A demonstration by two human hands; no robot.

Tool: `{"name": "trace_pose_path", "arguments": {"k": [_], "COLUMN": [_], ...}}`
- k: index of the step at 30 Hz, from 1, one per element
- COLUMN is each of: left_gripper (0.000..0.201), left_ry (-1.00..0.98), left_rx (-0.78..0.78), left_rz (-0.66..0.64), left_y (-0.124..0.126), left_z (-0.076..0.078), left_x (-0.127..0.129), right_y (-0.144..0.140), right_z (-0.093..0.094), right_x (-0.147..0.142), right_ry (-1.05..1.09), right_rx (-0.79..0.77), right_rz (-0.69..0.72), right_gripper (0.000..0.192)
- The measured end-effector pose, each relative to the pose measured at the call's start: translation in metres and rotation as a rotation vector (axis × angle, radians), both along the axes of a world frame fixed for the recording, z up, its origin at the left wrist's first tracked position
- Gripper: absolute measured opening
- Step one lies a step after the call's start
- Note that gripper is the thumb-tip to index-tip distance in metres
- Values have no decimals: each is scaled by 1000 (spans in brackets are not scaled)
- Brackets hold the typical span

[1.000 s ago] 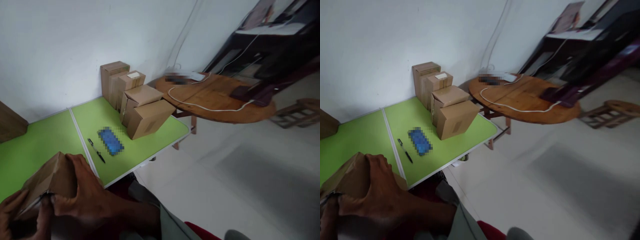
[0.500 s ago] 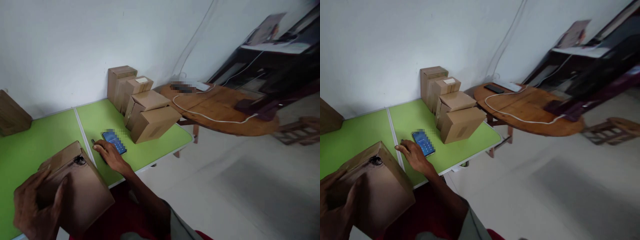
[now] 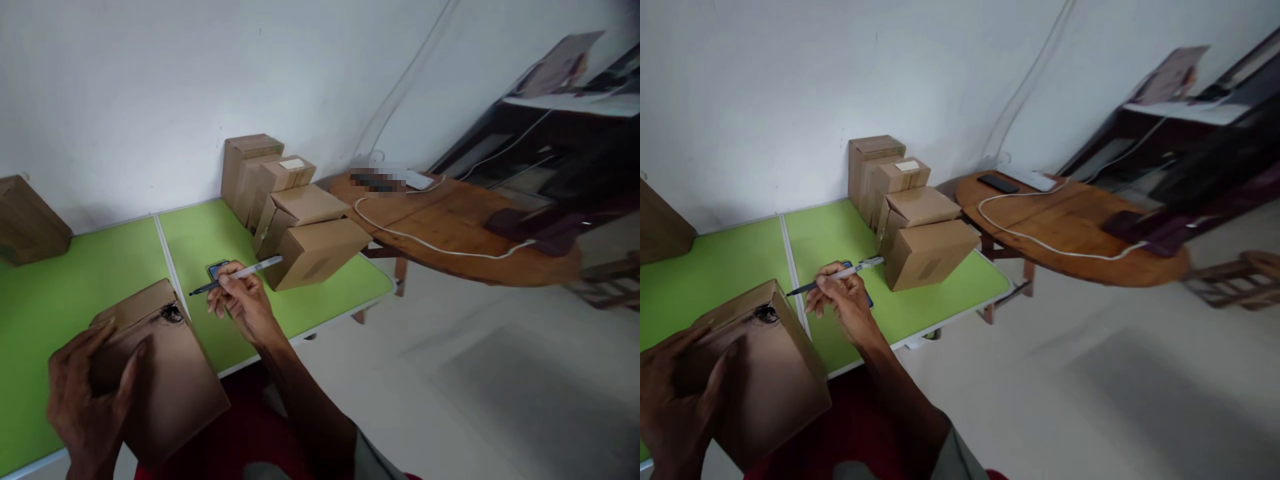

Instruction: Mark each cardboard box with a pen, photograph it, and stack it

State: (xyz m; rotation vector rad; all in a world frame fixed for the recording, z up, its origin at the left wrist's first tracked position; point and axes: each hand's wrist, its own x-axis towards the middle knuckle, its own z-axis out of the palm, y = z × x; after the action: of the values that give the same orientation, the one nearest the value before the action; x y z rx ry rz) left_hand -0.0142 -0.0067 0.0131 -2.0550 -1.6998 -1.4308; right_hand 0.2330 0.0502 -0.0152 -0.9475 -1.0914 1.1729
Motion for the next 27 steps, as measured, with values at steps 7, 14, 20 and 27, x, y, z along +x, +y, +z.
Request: {"name": "trace_pose_path", "arguments": {"k": [7,14,20,27], "left_gripper": [41,42,42,45], "left_ry": [32,96,157,170], "left_rx": [22,70,98,85], "left_rz": [-27,-13,3,21], "left_y": [1,2,3,3], "left_z": [2,-1,-2,0], "left_x": [1,-1,-7,-5], "right_y": [-32,-34,-42,-3], "right_z": [32,35,35,23], "right_x": [-27,-19,-3,9], "right_ry": [87,-59,-90,-592], "right_rx": [193,253,220,56], "right_rz": [4,5,-25,-199], "right_gripper": [39,24,25,37]}}
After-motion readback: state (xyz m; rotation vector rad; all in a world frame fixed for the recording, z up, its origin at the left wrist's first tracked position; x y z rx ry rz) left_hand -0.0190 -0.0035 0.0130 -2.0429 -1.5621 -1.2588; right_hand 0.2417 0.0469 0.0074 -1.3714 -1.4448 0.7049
